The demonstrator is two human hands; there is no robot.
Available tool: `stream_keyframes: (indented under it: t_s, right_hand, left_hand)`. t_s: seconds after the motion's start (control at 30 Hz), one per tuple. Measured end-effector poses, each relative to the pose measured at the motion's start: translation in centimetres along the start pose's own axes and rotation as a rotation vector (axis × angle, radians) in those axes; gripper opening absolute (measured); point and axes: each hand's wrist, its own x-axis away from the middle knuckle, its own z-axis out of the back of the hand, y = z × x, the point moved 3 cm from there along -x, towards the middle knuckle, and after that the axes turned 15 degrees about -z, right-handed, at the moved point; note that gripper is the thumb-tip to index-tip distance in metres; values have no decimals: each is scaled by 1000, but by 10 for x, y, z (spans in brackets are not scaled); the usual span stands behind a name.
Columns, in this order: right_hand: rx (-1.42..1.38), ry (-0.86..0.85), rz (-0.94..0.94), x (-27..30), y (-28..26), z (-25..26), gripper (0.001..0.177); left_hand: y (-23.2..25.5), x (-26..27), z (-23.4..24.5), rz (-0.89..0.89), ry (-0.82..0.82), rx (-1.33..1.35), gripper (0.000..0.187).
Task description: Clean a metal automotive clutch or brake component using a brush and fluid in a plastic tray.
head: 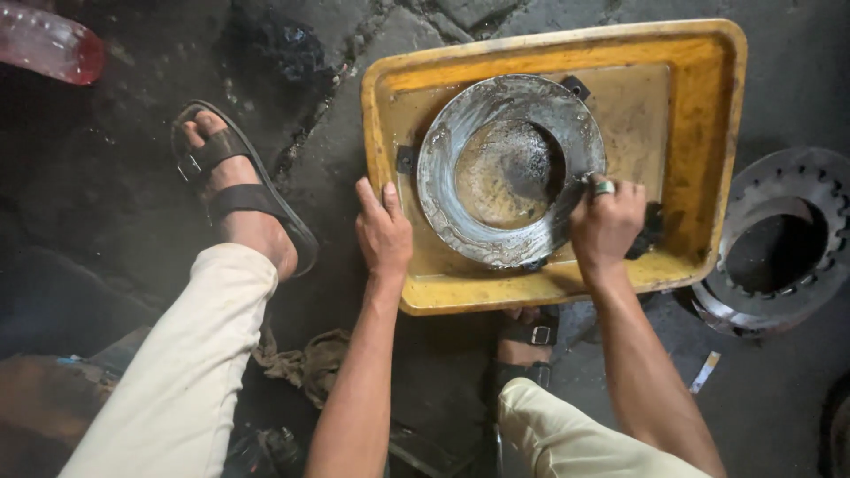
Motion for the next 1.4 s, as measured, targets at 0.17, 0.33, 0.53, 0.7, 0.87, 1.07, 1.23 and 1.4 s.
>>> stream_keyframes:
  t_s: [0.17,0.33,0.53,0.7,0.87,1.07,1.23,1.4]
  right_hand:
    - [-4,-29,52,-1,-31,20,18]
    - [-3,-51,81,5,-31,24,26]
    - [93,-94,104,-2,-34,16,24]
    - [143,-112,159,-5,-30,16,18]
    - [65,-111,134,1,-10,-2,19]
    - [14,-118,186,-54,-55,-26,22]
    - [13,-55,309,-83,-84,-28,22]
    - [33,-128,138,-54,-30,-6,24]
  left_hand:
    - [-9,2,-5,-37,8,-10,42]
    - [-7,3,-4,-43,35,-19,40]
    - [-1,1,-1,-16,6,-4,40]
    - [-8,5,-3,-59,26,2,40]
    - [-7,1,-1,-68,41,-7,42]
    - [2,3,2,13,-15,71,42]
    - [-3,2,-2,-35,16,10,41]
    - [-5,3,-7,-29,30,-7,40]
